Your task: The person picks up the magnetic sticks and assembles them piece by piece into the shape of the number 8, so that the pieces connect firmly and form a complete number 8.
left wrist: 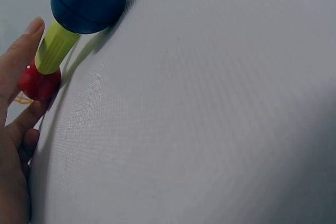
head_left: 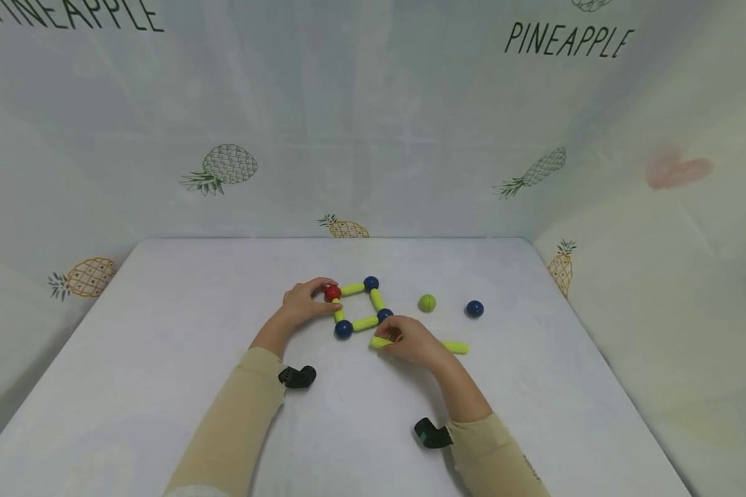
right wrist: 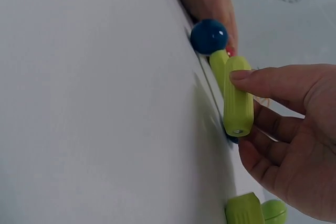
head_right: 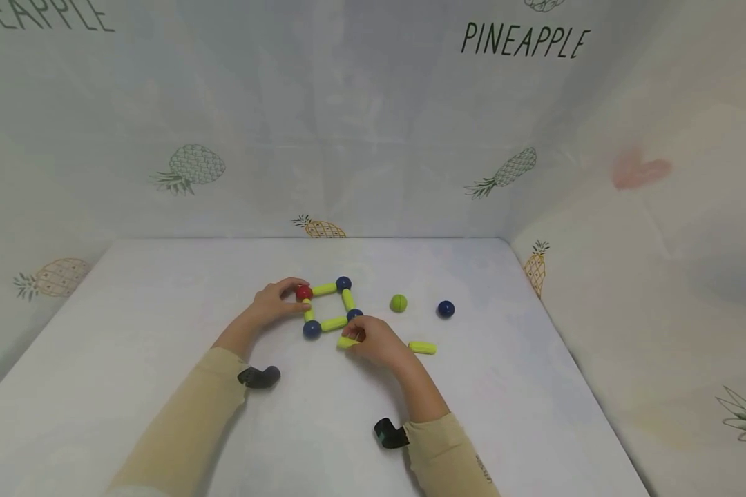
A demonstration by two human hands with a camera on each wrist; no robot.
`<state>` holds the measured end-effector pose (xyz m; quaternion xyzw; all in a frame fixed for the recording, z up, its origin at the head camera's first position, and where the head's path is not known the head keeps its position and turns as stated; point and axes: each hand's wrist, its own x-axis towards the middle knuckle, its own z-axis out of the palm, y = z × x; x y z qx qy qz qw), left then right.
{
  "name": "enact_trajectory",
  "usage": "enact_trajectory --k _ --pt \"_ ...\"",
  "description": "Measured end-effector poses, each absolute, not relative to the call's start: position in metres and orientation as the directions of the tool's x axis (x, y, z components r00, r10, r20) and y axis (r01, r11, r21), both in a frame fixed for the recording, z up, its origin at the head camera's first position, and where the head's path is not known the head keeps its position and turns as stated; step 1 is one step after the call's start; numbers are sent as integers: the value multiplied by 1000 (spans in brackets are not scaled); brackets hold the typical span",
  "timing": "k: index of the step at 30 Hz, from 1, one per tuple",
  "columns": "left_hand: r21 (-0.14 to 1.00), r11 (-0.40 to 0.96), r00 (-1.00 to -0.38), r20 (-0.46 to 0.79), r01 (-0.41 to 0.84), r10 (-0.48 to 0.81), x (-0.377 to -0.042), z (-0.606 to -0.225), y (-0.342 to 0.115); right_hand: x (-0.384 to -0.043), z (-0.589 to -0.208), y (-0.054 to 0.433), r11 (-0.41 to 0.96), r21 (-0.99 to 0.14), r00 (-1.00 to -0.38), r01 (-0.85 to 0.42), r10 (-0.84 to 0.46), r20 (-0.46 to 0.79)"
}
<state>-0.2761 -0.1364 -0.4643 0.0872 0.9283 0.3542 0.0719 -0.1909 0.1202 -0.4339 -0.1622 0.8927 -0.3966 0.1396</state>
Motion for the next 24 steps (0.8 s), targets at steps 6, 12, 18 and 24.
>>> enact_trajectory --k 6,12,18,24 --pt "671 734 -975 -76 103 207 -277 -468 -136 -189 -436 111 618 -766 -907 -178 -404 -115" --pt "672 734 -978 -69 101 198 -278 -469 -135 -188 -439 102 601 -783 -909 -164 -400 -116" --pt "673 731 -977 -57 115 205 -277 -468 -136 -187 -444 94 583 -799 -919 -147 -380 -109" --pt "673 731 -978 -58 110 201 -279 -471 -136 -186 -444 88 565 -814 -923 -137 -371 -102"
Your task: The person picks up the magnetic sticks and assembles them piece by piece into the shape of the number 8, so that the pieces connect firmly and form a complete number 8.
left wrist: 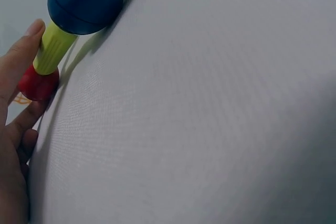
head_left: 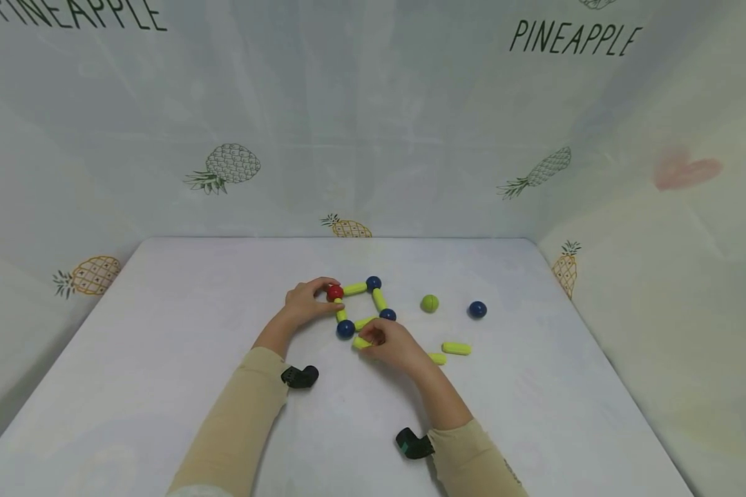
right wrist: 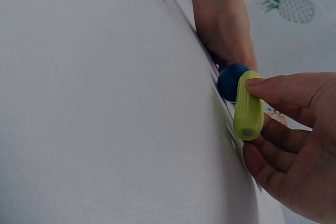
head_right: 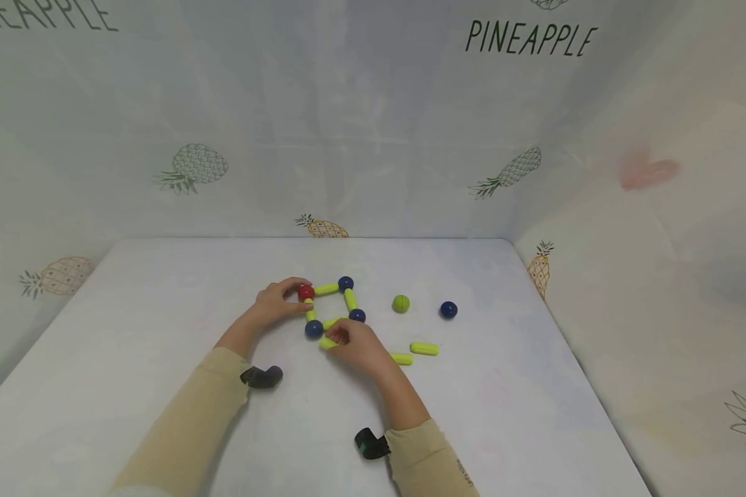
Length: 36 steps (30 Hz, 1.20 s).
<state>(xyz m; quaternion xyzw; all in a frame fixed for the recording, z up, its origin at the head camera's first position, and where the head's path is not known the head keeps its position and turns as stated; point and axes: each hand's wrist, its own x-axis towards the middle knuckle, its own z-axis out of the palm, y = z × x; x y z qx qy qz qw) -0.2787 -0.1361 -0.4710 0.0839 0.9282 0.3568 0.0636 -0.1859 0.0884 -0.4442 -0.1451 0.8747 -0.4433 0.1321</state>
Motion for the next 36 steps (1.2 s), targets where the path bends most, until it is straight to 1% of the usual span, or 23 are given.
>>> enact_trajectory --k 5,21,36 --pt "664 739 -978 -51 120 205 -279 -472 -136 -186 -447 86 558 -821 -928 -119 -357 -109" --pt "660 741 -977 -48 124 206 -279 -473 -137 -183 -452 77 596 -799 -951 -83 -286 -115" --pt "676 725 -977 -35 132 210 -279 -475 -138 -179 -450 72 576 -812 -952 -92 -290 -98"
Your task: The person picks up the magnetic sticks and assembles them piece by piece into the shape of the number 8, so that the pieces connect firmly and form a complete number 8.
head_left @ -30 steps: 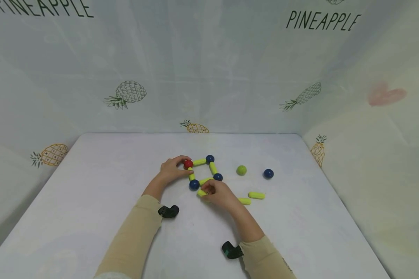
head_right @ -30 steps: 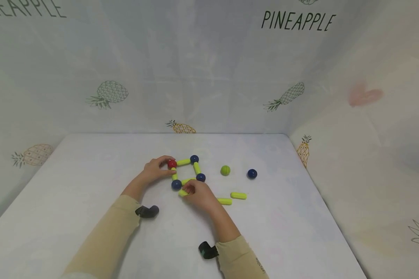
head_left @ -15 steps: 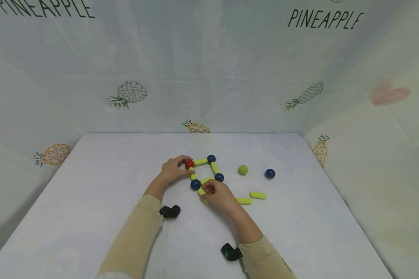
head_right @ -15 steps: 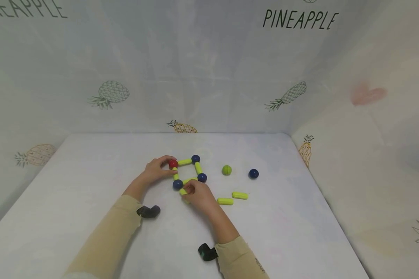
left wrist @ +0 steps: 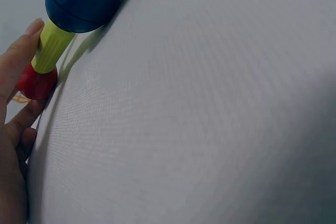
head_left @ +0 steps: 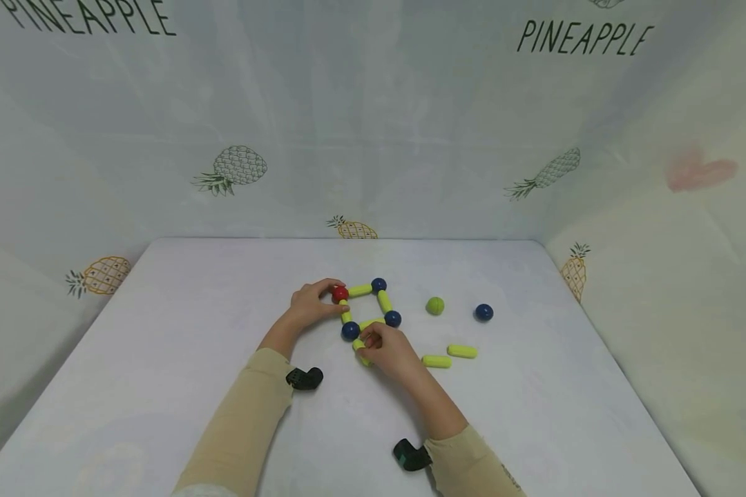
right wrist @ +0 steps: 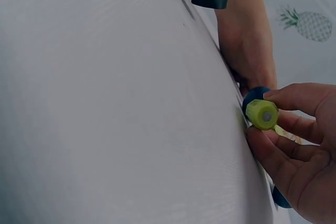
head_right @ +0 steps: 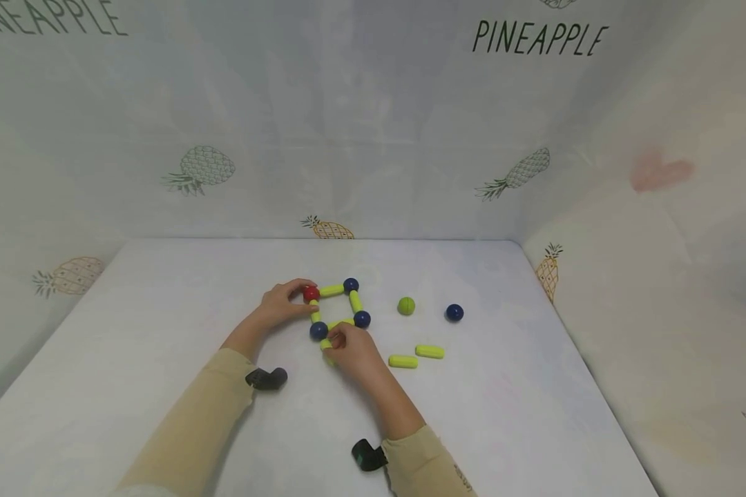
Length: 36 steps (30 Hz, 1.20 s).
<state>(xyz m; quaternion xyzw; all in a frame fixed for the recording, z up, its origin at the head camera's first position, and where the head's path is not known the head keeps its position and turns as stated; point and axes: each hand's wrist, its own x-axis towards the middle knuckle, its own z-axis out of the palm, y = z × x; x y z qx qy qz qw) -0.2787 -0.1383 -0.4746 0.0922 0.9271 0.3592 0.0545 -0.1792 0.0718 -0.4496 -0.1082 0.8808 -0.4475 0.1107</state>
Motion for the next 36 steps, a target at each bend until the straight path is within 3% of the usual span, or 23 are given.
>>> enact_trajectory --k 36 --pt "688 719 -979 -64 98 195 -277 -473 -138 -176 -441 75 556 -827 -958 -82 -271 -88"
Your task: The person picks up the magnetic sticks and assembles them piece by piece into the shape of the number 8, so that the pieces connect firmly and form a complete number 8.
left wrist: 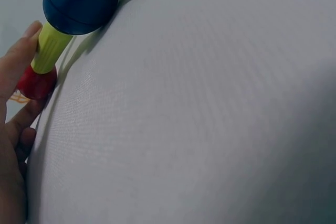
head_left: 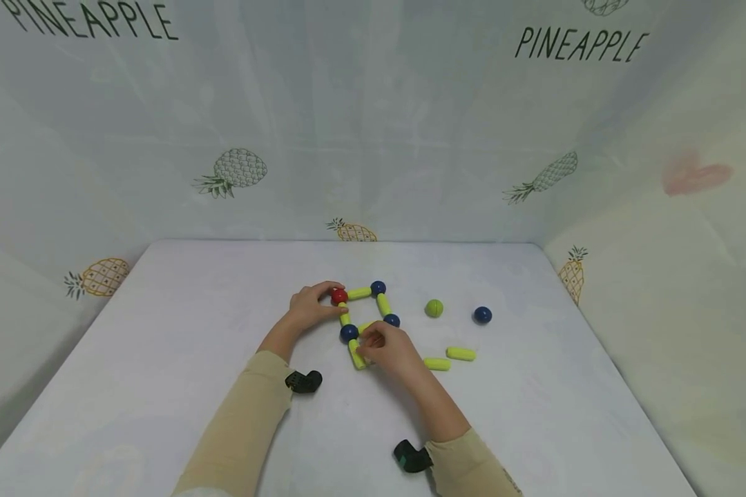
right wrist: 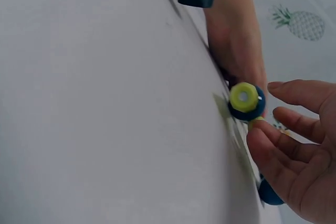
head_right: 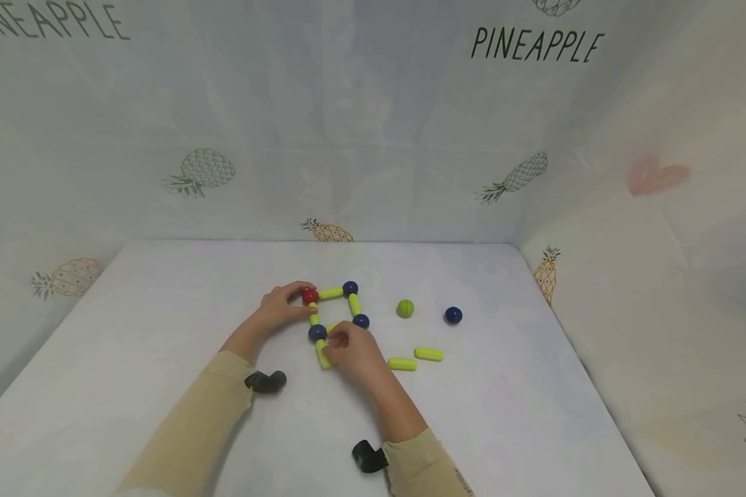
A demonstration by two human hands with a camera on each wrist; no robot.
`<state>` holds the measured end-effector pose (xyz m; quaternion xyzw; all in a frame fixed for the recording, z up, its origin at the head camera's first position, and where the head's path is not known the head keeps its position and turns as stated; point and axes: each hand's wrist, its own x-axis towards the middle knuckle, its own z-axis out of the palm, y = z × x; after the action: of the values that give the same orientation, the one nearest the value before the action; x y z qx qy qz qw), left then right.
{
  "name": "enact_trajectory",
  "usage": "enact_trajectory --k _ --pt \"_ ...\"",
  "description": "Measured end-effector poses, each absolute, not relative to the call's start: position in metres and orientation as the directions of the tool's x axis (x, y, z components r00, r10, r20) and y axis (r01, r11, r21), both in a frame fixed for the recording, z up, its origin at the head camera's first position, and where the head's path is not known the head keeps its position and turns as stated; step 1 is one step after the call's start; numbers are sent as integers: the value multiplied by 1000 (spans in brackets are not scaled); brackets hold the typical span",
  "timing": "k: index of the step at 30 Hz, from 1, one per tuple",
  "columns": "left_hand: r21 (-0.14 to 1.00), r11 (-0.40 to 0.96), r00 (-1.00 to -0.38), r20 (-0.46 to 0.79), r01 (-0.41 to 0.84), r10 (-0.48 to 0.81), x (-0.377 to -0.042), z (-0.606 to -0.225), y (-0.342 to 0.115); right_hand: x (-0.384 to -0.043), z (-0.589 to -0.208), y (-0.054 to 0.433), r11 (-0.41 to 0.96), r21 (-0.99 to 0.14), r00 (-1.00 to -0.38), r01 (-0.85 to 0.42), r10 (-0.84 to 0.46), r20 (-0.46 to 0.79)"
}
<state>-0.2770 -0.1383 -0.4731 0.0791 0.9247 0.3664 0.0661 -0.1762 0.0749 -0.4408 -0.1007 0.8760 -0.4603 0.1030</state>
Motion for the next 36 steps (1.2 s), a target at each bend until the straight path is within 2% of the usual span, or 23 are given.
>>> enact_trajectory --k 14,25,31,36 --pt "691 715 -981 -40 109 188 -274 -482 -138 -195 -433 110 581 -813 -997 -42 -78 -4" --pt "687 718 -982 -31 114 185 -273 -486 -138 -210 -437 133 611 -790 -995 50 99 14" --pt "684 722 -984 -31 107 174 -270 -481 -136 -215 -440 140 608 -790 -989 79 146 13" --pt "675 729 -984 -20 116 174 -269 -476 -135 -219 -439 146 627 -778 -988 40 141 62"
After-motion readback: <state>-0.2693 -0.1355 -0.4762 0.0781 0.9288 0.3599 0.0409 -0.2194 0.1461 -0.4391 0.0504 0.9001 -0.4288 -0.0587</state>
